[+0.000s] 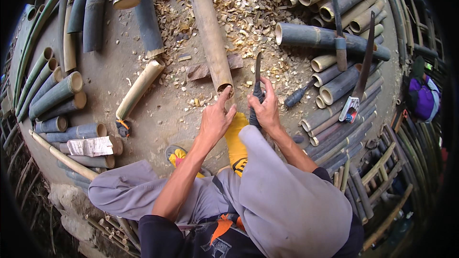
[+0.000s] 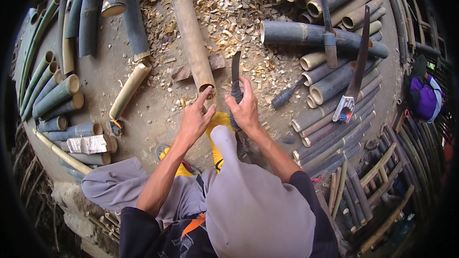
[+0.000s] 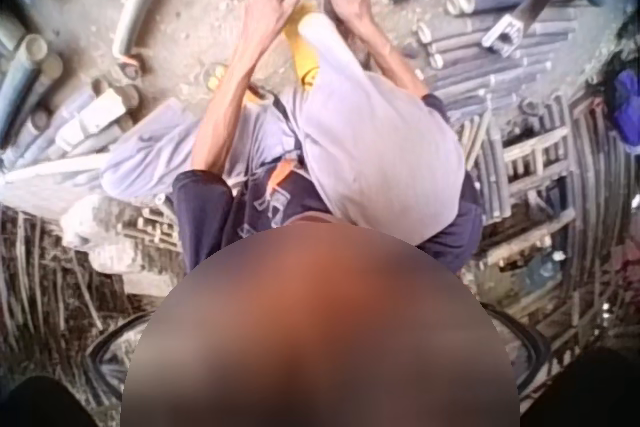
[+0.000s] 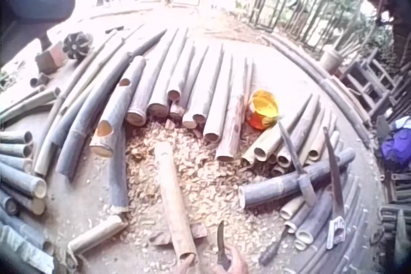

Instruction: The person sits on the ground and uses a knife and a wooden mallet to carve and shape bamboo pieces. They repeatedly strike the knife with the mallet to cut and smooth the bamboo, then switch to a chisel to refine the edges.

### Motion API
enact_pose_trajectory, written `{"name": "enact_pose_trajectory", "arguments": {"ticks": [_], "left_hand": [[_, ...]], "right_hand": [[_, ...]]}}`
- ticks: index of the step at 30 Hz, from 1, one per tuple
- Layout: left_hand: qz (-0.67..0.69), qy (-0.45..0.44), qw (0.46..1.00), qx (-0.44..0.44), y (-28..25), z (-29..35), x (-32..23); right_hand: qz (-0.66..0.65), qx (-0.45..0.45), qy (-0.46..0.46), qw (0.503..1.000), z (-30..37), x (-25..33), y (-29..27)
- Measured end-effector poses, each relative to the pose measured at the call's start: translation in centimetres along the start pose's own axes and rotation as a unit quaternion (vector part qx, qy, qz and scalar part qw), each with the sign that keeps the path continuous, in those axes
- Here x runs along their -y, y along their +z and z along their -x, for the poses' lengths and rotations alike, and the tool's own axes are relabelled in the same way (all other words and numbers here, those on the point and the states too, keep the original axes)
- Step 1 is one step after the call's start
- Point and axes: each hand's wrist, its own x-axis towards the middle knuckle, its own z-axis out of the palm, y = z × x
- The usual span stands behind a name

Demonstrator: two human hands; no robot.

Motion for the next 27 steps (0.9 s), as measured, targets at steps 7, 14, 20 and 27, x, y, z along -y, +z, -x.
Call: {"name": "enact_pose_trajectory", "arguments": {"ticks": [7, 14, 20, 27], "left_hand": [[-0.124, -0.001, 0.992, 0.019, 1.7, -0.8, 0.7], [-0.099, 0.021, 0.994, 0.050, 1.2, -1.7, 1.2], [0.081, -0.016, 0.997, -0.009, -2.4, 2.3, 2.7], [0.082, -0.020, 0.996, -0.020, -2.0, 3.9, 2.1]], "right_hand": [[0.238, -0.034, -0.188, 0.952, -8.7, -0.1, -0.1], [0.353, -0.143, -0.239, 0.893, -16.4, 0.3, 0.4], [0.280, -0.209, -0.120, 0.929, -7.4, -4.1, -5.2], [0.398, -0.272, 0.036, 0.875, -2.3, -10.7, -9.8]]}}
